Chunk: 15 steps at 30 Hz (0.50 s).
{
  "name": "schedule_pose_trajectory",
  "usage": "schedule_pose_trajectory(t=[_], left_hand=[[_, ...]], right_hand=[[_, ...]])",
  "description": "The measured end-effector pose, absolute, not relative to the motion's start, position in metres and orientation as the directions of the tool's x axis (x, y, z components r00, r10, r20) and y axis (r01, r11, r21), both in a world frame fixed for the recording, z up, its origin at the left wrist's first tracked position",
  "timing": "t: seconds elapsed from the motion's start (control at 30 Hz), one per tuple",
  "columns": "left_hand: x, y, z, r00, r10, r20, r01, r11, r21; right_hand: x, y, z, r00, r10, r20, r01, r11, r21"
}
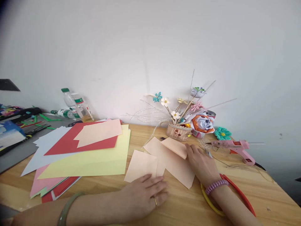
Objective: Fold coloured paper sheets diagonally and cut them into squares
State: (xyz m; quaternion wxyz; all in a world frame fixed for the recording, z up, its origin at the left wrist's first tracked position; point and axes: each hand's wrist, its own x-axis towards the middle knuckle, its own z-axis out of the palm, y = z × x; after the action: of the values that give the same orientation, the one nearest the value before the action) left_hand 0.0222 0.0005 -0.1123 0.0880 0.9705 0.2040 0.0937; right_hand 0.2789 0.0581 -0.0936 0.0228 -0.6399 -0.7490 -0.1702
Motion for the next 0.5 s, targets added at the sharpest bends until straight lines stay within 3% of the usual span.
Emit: schedule_pose_trajectory(t=[0.17, 0.33, 0.5], left_hand=[[0.019, 0.005, -0.111, 0.904, 0.414, 0.105, 0.386, -0.898, 0.212], [0.01, 0.034, -0.102, 0.9, 0.429, 0.075, 0.397, -0.879, 0.266], [-0.003, 0.056, -0.102, 0.861, 0.497, 0.109, 0.447, -0.841, 0.304]], right_hand=[[0.274, 0.045, -0.09, -0.042, 0.961, 0.272, 0.989, 0.003, 0.145], [0.272, 0.04, -0.096, -0.089, 0.987, 0.136, 0.995, 0.096, -0.042], [0.286, 0.053, -0.106, 0.026, 1.0, 0.016, 0.966, -0.021, -0.257]])
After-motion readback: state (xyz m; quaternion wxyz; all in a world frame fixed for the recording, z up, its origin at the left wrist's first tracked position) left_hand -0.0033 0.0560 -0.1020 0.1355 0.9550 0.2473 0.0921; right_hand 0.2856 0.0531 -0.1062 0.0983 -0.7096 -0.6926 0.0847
